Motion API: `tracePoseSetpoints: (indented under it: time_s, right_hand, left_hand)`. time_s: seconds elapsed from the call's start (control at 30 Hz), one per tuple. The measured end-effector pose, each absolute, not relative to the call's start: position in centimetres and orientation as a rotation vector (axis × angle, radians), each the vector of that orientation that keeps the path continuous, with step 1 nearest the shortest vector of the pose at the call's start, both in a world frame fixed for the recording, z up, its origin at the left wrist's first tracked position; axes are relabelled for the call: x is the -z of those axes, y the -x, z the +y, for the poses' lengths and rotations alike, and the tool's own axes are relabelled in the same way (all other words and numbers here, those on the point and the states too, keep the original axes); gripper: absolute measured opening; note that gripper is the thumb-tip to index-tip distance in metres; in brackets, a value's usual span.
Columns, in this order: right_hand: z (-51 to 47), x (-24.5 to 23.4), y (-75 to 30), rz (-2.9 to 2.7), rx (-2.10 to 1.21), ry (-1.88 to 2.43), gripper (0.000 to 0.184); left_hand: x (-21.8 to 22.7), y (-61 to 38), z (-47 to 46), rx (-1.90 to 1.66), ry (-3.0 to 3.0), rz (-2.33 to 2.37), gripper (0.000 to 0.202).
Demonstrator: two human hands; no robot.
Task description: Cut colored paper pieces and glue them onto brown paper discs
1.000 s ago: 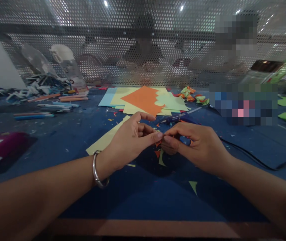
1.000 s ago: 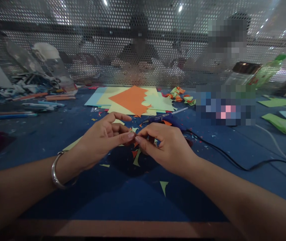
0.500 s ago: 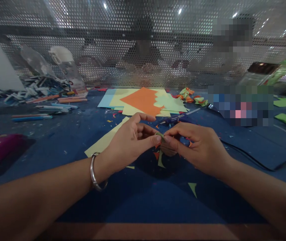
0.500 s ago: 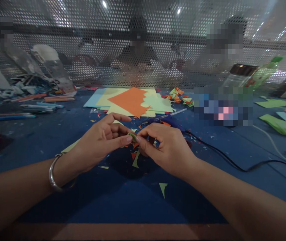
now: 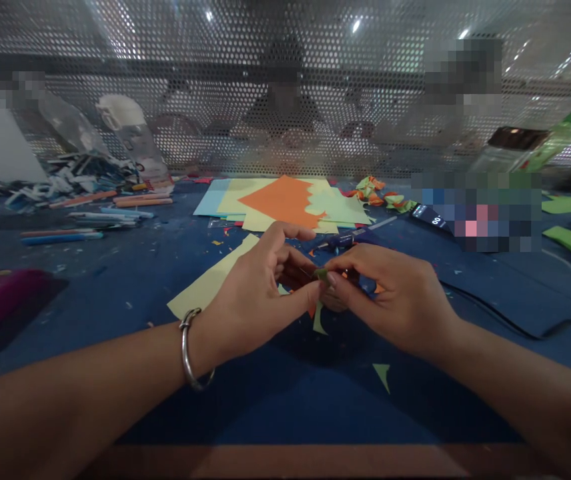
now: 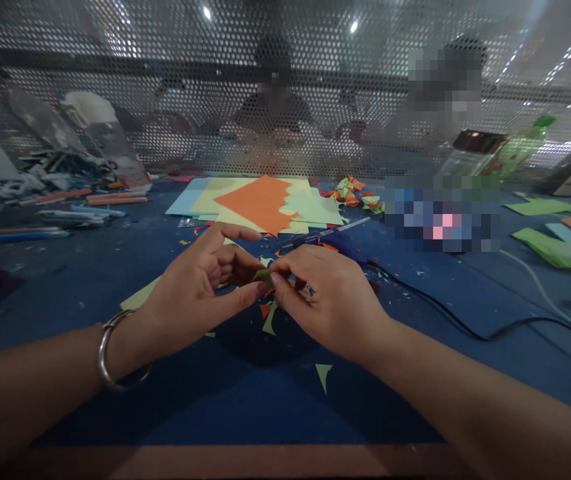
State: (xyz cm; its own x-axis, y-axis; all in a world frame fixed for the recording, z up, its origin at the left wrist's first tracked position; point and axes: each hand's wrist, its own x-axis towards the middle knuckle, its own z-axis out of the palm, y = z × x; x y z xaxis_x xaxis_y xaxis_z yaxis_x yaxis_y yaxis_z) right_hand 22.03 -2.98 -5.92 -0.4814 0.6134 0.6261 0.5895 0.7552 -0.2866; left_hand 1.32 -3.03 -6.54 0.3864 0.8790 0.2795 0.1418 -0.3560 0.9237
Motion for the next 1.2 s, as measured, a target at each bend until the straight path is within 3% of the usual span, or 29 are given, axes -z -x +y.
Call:
tracePoseSetpoints:
  time_s: [0.27, 0.63, 0.93, 1.2]
  right_hand:
    - [-3.3, 6.0, -22.1, -2.218, 0.010, 0.907, 0.014]
    - [-3.3, 5.6, -22.0, -2.140, -0.157, 0.962, 0.008]
    - [-2.9, 5.4, -22.2, -2.053, -0.403, 1.066, 0.012]
    - [-3.0, 5.2, -22.3, -2.066, -0.341, 1.046, 0.012]
  left_hand:
    - [6.6, -1.6, -3.1, -1.049, -1.736, 0.851, 0.054]
    - [6.8, -1.3, -3.7, -1.053, -1.918, 0.802, 0.066]
    - [6.1, -1.2, -3.6, -1.049, -2.052, 0.860, 0.047]
    - [5.5, -0.7, -3.4, -1.000, -2.189, 0.969, 0.017]
